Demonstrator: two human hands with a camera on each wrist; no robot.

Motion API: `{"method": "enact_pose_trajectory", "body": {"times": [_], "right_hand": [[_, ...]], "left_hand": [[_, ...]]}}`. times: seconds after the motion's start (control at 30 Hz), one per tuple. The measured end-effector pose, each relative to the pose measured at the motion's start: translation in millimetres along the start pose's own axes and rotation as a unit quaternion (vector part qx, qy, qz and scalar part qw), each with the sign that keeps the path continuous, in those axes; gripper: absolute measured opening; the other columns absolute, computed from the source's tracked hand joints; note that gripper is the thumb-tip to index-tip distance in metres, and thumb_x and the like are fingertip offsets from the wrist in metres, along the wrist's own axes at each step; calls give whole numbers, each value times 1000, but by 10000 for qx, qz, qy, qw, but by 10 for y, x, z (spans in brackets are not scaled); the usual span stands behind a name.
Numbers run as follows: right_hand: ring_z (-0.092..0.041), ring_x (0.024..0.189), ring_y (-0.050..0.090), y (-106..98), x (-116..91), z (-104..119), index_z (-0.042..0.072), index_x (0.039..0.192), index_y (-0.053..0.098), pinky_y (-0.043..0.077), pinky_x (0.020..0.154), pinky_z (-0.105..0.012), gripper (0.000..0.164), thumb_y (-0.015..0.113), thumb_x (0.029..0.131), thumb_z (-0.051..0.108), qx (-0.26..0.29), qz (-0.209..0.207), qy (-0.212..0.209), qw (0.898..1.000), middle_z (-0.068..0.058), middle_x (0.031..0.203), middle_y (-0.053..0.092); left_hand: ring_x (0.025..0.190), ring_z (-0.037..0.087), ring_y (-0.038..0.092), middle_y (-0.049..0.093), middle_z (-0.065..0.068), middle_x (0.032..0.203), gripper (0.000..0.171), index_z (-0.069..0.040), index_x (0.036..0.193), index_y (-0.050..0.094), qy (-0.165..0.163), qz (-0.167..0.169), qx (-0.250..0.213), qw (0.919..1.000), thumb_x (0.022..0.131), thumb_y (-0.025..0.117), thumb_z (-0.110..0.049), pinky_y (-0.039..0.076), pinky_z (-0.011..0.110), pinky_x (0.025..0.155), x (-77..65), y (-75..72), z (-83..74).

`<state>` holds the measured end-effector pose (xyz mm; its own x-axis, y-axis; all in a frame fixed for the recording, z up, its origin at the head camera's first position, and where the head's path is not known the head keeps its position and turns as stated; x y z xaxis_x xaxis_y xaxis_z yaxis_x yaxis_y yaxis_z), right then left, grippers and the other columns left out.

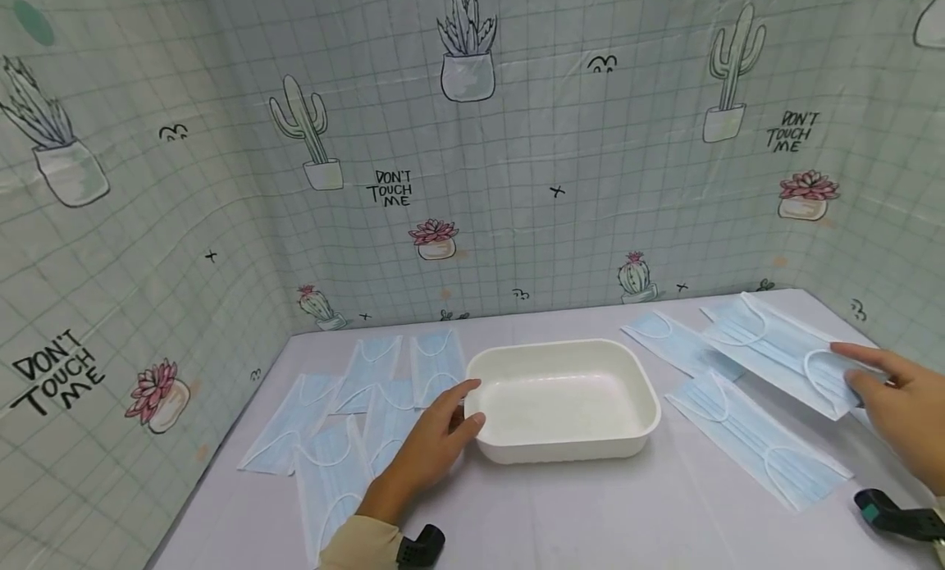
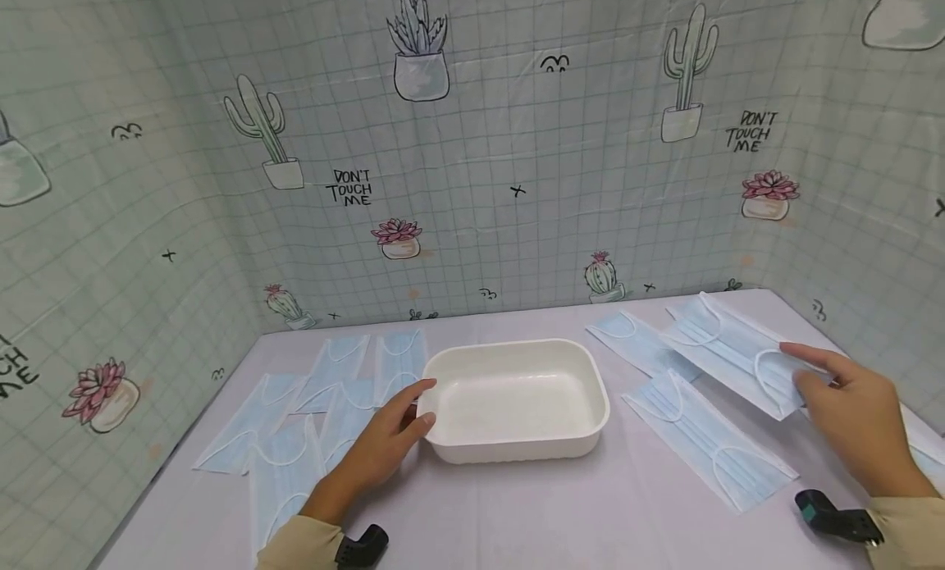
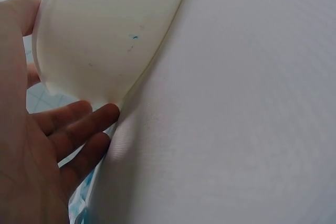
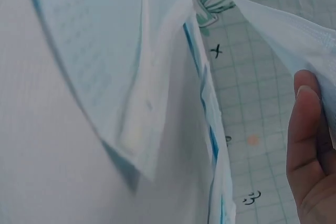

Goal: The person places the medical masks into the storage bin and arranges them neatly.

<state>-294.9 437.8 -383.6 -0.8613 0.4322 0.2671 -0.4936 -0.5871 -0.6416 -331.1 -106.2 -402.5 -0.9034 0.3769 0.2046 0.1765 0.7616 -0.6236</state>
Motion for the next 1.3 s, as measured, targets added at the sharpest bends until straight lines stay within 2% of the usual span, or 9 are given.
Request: {"method": "enact_pose_trajectory", "body": {"times": [0.13,0.17,0.3,0.37,0.43,0.63,0.83,1.07,1.3], "right_hand": [[-54,135,33,77,52,53,-4,147,43,51,75,-16,44,42,104,8,628,210,-28,9978,-28,159,22],[-53,131,38,93,63,70,-5,146,44,47,67,-8,44,43,104,7,651,214,-49,9976,-28,158,23],[-32,102,60,156,65,179,-6,145,46,49,64,-10,43,45,104,6,618,269,-161,9976,-32,155,29],[-18,84,54,184,57,242,-4,145,48,48,59,-9,43,45,105,10,483,308,-188,9982,-32,152,34],[-12,82,51,212,61,302,-2,146,48,48,59,-10,43,45,105,12,499,388,-244,9977,-33,151,35],[-30,99,51,325,106,535,2,148,48,48,64,-8,45,45,106,19,877,566,-242,9942,-29,154,32],[-46,120,42,541,130,797,1,149,45,50,71,-11,48,43,108,25,1630,1117,-106,9802,-25,160,21],[-43,134,32,711,155,1001,5,151,43,44,94,-32,48,42,108,25,2305,1400,147,9628,-17,161,20],[-36,138,30,778,175,1096,5,152,43,49,83,-14,48,42,108,25,2287,1579,72,9606,-17,163,19]], "left_hand": [[97,17,55,58,7,119,54,-17,152,42,-68,34,-105,9999,104,53,-38,47,37,82,-6,13,20],[98,17,55,58,7,120,54,-17,152,42,-84,44,-122,9999,104,53,-38,47,37,83,-9,15,24],[98,17,56,61,8,119,53,-17,152,41,-115,41,-110,9999,104,52,-38,47,39,83,-24,-6,25],[99,17,57,62,9,120,54,-16,152,41,-127,36,-114,9998,104,52,-38,48,39,84,-37,-22,31],[99,18,57,62,9,119,54,-15,152,41,-136,19,-107,9998,104,52,-37,48,39,84,-47,-36,43],[104,19,60,63,11,124,53,-18,152,42,-160,-59,-137,9998,104,52,-39,48,44,88,-83,-94,86],[104,19,59,64,10,123,53,-19,152,42,-190,-42,-148,9997,104,53,-38,47,44,89,-137,-129,113],[102,18,60,65,10,121,52,-18,152,42,-86,44,-264,9996,104,53,-37,49,38,85,-93,-83,72],[94,17,57,64,5,112,54,-16,151,43,32,131,-243,9996,104,53,-39,47,33,79,-25,-22,-5]]}}
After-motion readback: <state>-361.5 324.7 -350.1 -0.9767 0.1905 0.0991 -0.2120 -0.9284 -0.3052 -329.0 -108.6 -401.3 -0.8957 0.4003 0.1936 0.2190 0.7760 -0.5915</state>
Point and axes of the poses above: each hand's wrist, its own x-axis towards the middle knuckle, its own y-axis out of the palm, z = x × y, the point moved 9 cm from there along x, towards the middle knuckle
